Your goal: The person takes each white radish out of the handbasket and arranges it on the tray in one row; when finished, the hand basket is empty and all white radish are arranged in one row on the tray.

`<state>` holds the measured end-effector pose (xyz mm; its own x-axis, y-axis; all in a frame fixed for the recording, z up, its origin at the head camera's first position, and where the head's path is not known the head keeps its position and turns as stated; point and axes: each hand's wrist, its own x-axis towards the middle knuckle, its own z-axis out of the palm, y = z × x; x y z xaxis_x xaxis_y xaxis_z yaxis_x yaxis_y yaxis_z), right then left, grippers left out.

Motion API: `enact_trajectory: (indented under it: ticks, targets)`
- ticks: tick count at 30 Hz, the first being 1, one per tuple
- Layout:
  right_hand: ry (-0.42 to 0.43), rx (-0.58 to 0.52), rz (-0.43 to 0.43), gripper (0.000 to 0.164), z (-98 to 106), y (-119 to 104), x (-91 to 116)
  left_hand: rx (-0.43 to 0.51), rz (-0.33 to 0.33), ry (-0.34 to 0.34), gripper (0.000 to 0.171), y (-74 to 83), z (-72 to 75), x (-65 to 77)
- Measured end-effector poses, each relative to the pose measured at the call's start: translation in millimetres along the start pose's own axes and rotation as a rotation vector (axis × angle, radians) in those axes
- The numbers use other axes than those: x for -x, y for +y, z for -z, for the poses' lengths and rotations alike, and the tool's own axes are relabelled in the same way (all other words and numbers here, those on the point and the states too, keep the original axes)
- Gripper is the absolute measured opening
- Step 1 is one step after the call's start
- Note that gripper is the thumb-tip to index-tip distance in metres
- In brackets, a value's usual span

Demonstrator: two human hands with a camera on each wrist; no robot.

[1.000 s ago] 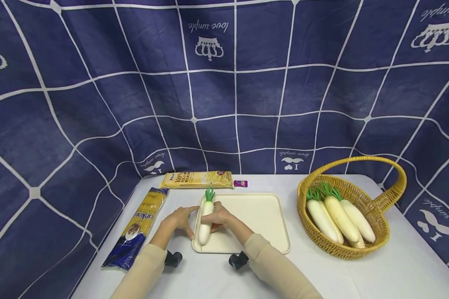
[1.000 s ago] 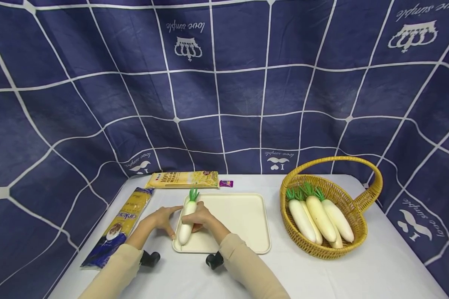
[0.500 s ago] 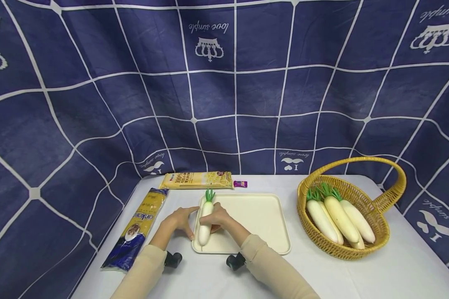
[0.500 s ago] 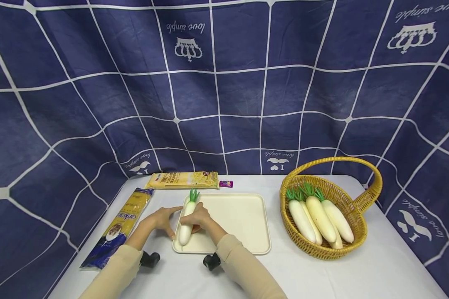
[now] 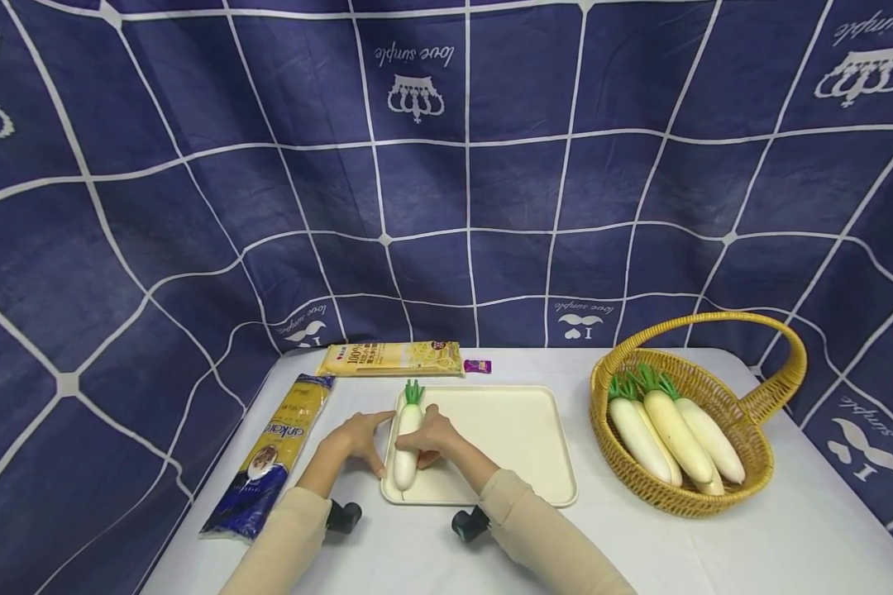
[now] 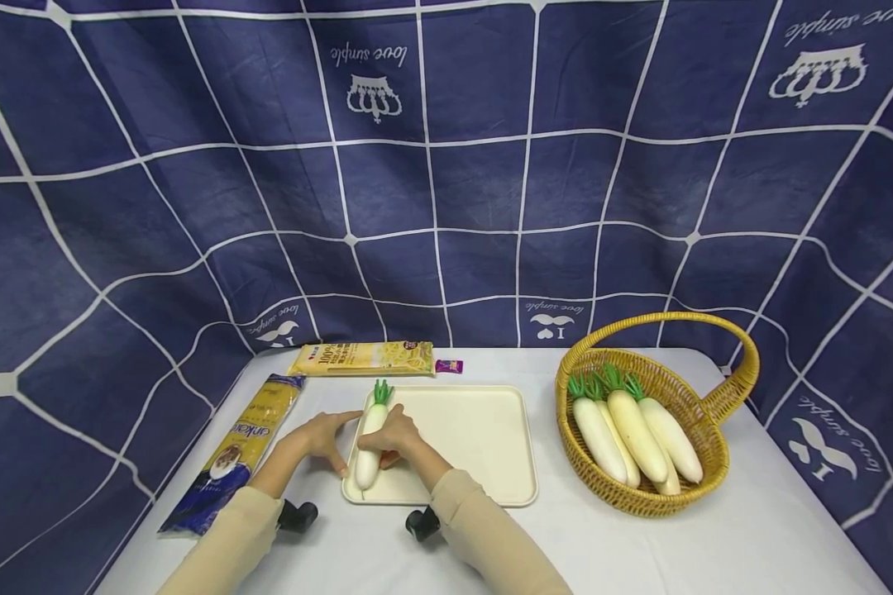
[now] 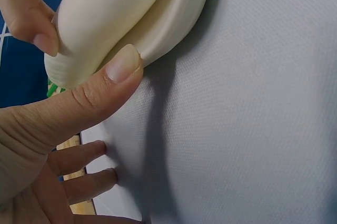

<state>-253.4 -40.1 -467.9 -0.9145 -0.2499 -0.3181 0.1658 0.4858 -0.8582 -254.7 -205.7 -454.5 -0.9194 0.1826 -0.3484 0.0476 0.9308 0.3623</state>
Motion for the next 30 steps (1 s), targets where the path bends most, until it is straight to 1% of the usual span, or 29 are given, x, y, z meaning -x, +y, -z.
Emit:
enact_trajectory:
  ticks: [5,12,18,21,24,26,30]
  targets:
    - [-0.008,0.017,0.023,0.076,2.1,-1.0,4.2,-0.003,-0.006,0.004,0.109,-0.1,0.1,-0.1]
    - [0.003,0.030,0.053,0.070,2.7,-0.5,7.5,-0.013,-0.021,0.011,0.108,-0.5,0.2,1.4]
    - [0.012,0.056,0.043,0.078,3.2,1.3,7.5,-0.008,-0.013,0.011,0.108,0.4,-0.5,1.4]
    - [0.026,0.063,0.054,0.084,5.0,3.1,9.4,-0.003,0.003,0.008,0.108,0.1,-1.5,0.5]
    - [0.038,0.056,0.072,0.089,8.6,5.2,13.9,-0.009,0.004,0.005,0.109,-0.4,-2.1,-0.1]
    - [0.039,0.043,0.074,0.090,11.7,7.9,16.5,-0.009,0.001,0.009,0.109,-0.6,-2.5,-0.3]
    - [0.034,0.056,0.075,0.089,20.2,16.2,17.5,-0.009,-0.006,0.016,0.109,-1.6,-2.7,-1.7]
